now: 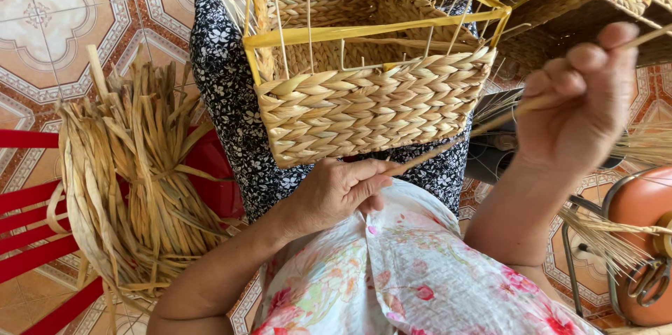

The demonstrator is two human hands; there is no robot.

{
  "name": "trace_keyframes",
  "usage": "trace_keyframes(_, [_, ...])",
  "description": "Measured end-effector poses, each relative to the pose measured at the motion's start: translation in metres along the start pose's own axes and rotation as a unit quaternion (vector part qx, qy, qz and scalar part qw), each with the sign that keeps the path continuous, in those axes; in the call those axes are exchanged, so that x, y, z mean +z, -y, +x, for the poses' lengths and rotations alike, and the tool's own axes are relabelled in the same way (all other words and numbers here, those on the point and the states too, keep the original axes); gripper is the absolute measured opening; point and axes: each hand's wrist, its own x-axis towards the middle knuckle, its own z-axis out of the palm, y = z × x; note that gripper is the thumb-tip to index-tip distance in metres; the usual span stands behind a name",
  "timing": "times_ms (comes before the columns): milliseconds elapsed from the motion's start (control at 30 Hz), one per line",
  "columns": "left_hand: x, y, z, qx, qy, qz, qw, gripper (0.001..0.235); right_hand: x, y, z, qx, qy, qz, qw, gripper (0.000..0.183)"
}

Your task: The person weaves a rectangular basket by hand, interlacing dried palm leaves through a yellow frame held between their legs. They repeatedly pull strands through the weave, tighten them, and trim excess material with scissors.

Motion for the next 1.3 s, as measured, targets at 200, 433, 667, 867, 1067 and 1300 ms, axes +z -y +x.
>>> trace_keyframes(200, [-0.038,-0.01,-0.006,0.204,-0.138,0.217,0.944,0.026,0.015,0.07,-0.018,0.022,0.189,-0.348,0.918,0.027])
trace_keyframes(433, [-0.067,-0.035,0.004,0.215,-0.302,0.391,0.842,0.021,0.114,0.004,-0.034,-0.014,0.23,-0.744,0.627,0.004])
trace_keyframes(667, [-0.075,-0.044,0.032,0.162,-0.306,0.487,0.802,0.024,0.124,-0.028,-0.029,-0.028,0.233,-0.738,0.632,0.004])
trace_keyframes(867, [-0.081,-0.045,0.048,0.066,-0.239,0.537,0.806,0.017,0.124,-0.043,-0.016,0.012,0.256,-0.726,0.638,0.001])
trace_keyframes(1067, [-0.083,-0.044,0.043,0.128,-0.262,0.484,0.825,0.021,0.122,-0.043,-0.016,0.005,0.231,-0.733,0.64,0.009])
trace_keyframes(1300, [-0.083,-0.04,0.029,0.159,-0.286,0.437,0.838,0.017,0.131,-0.054,-0.017,-0.057,0.269,-0.736,0.619,0.009])
